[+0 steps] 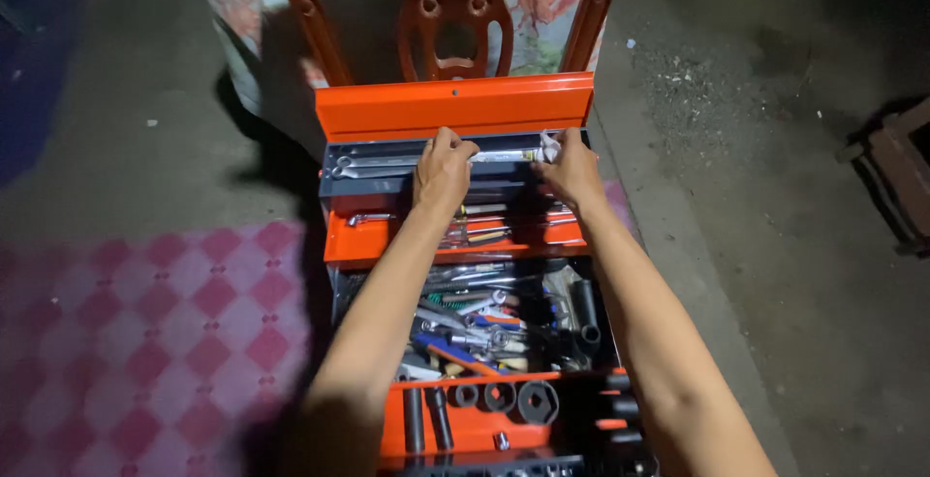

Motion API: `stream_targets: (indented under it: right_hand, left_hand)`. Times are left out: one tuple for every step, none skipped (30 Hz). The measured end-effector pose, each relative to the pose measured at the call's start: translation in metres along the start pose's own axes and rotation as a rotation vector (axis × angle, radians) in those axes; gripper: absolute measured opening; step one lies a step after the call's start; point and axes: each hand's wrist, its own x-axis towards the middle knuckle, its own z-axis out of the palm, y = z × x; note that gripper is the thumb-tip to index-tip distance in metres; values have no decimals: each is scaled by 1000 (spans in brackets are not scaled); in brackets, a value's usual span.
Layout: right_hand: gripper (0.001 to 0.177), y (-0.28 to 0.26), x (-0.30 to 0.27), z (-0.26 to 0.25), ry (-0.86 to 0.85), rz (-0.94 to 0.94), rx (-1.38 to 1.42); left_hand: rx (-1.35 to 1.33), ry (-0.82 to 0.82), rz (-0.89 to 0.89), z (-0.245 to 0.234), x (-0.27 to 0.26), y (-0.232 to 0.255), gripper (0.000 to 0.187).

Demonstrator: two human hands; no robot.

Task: Organize tools within a multi-tiered orange metal toolbox, wiping some with a cloth.

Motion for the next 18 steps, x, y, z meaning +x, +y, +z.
stream_targets:
  right_hand:
    - [57, 19, 18, 11, -3, 7, -1]
    - [58, 39, 35, 21, 15, -38, -141]
    - [59, 57, 52, 31, 33, -87, -281]
    - [59, 65, 62, 38, 31, -83, -282]
    - [60, 72, 71, 44, 23, -2, -319]
    - [61, 79, 80, 49, 15, 78, -357]
    - [61, 83, 83, 53, 16, 80, -357]
    - [55, 86, 85, 57, 12, 82, -371]
    - [50, 89, 88, 59, 9, 82, -385]
    - [50, 86, 86, 59, 11, 81, -386]
    - [52, 83, 83, 59, 9, 71, -412]
    - [54, 80, 80, 59, 8, 61, -437]
    - [54, 75, 75, 58, 9, 60, -438]
    - [50, 69, 70, 58, 44, 55, -439]
    - [46, 64, 63, 59, 77, 51, -438]
    - [46, 57, 60, 57, 78, 51, -436]
    - [45, 51, 56, 55, 66, 79, -446]
    - [45, 44, 53, 52, 53, 107, -455]
  left_hand:
    - [-2, -7, -3, 11, 3, -7, 24]
    - [-2, -44, -31, 22, 5, -14, 23]
    - [0, -78, -58, 32, 8, -21, 22]
    - [-2, -82, -59, 37, 10, -24, 22]
    - [-2, -116, -49, 41, 13, -27, 22]
    - [-2, -150, -39, 45, 15, -29, 22]
    - [-3, -151, -38, 55, 16, -35, 22]
    - [39, -159, -26, 65, 17, -42, 22]
    - [81, -165, -15, 74, 18, -47, 24]
    - [79, -164, -14, 72, 21, -45, 24]
    - [111, -192, -26, 70, 23, -43, 24]
    - [143, -219, -37, 68, 25, -40, 24]
    - [142, -218, -37, 69, 26, -39, 24]
    - [169, -243, -44, 70, 27, -38, 20]
    - [198, -270, -52, 70, 27, -38, 18]
    - [199, -270, -51, 67, 32, -32, 18]
    - [157, -328, -196, 63, 35, -26, 16]
    - [116, -385, -342, 60, 39, -19, 21]
